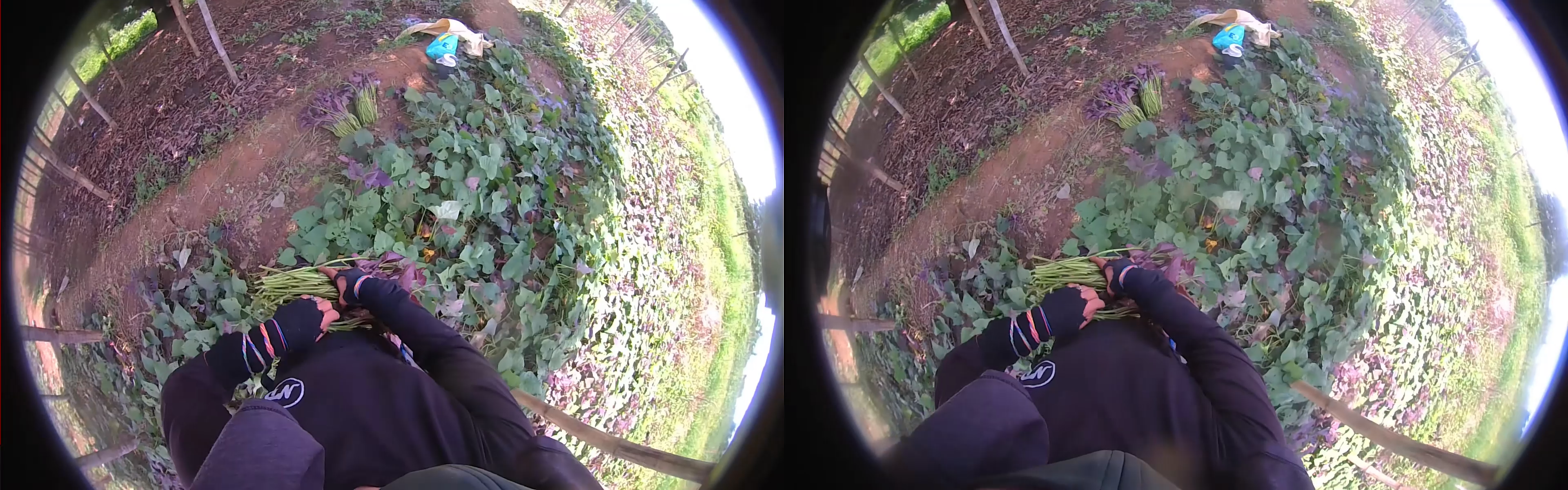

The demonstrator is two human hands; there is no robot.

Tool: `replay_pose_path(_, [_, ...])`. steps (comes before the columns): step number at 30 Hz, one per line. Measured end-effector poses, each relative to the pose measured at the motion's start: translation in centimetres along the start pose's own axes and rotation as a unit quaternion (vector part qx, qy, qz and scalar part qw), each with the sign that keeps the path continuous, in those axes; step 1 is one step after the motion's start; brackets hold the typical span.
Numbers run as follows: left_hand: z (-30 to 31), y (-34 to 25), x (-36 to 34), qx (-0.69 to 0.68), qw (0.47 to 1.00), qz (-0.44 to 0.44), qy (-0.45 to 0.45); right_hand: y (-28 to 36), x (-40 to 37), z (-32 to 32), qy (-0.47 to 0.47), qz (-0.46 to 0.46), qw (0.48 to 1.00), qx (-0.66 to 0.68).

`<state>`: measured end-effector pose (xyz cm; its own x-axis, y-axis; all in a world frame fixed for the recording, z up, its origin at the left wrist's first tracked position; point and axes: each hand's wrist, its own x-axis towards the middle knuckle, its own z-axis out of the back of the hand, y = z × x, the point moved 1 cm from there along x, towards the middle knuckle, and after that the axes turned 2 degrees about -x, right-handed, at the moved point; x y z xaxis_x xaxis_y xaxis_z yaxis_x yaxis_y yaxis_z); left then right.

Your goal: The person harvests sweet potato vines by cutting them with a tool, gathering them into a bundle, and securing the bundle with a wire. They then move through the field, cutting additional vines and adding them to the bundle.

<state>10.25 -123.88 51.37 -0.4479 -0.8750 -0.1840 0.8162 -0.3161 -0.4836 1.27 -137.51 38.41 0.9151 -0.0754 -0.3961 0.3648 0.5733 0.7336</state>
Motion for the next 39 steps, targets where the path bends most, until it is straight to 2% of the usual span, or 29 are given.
replay_pose_path(2, [-2.7, 0.0, 0.3, 0.033, 0.998, 0.014, -0.057, -0.7, 0.1, -0.3, -0.007, -0.009, 1.000, -0.001])
replay_pose_path(4, [-4.4, 0.7, 0.4, 0.066, 0.995, 0.027, -0.063, -0.9, 0.1, -0.3, -0.017, -0.023, 1.000, -0.005])
replay_pose_path(6, [-4.9, 0.7, 0.2, 0.170, 0.978, 0.035, -0.116, -0.8, 0.3, -0.2, -0.024, -0.037, 0.999, -0.003])
replay_pose_path(7, [-5.0, 0.9, 0.1, 0.171, 0.972, 0.014, -0.159, -0.7, 0.6, -0.1, -0.025, -0.036, 0.999, -0.002])
replay_pose_path(11, [-4.4, 0.5, -0.6, 0.157, 0.971, 0.018, -0.180, 1.8, -0.2, 1.8, -0.018, -0.011, 1.000, 0.009])
replay_pose_path(14, [-5.5, 1.4, -0.6, 0.177, 0.968, 0.008, -0.178, 2.5, -0.7, 2.3, -0.009, -0.014, 1.000, 0.008])
replay_pose_path(20, [-5.0, 2.6, -0.5, 0.190, 0.969, -0.016, -0.160, 1.4, 0.2, 1.4, -0.050, -0.003, 0.998, 0.048])
replay_pose_path(22, [-4.8, 3.0, -0.3, 0.204, 0.966, -0.018, -0.158, 0.5, 0.8, 0.5, -0.073, 0.032, 0.996, 0.031])
replay_pose_path(25, [-4.5, 3.1, -0.2, 0.176, 0.974, 0.009, -0.145, 0.4, 0.7, 0.9, -0.039, 0.000, 0.999, 0.032])
replay_pose_path(27, [-4.5, 3.4, -0.2, 0.171, 0.974, -0.002, -0.149, 0.1, 0.9, 0.6, -0.018, -0.011, 0.999, 0.037])
replay_pose_path(31, [-4.9, 4.0, -0.2, 0.161, 0.977, -0.012, -0.139, -0.5, 0.9, 0.9, -0.032, -0.017, 0.999, 0.025])
replay_pose_path(36, [-3.6, 2.7, 0.4, 0.194, 0.971, -0.020, -0.140, 0.1, 0.2, 0.6, -0.093, -0.013, 0.996, -0.012])
replay_pose_path(38, [-4.1, 1.7, 0.7, 0.210, 0.961, 0.019, -0.179, -0.1, 0.7, 0.7, -0.090, -0.033, 0.995, -0.010])
replay_pose_path(39, [-4.8, 1.5, 0.8, 0.203, 0.968, 0.035, -0.146, -0.4, 1.1, 1.0, -0.052, -0.071, 0.996, 0.004])
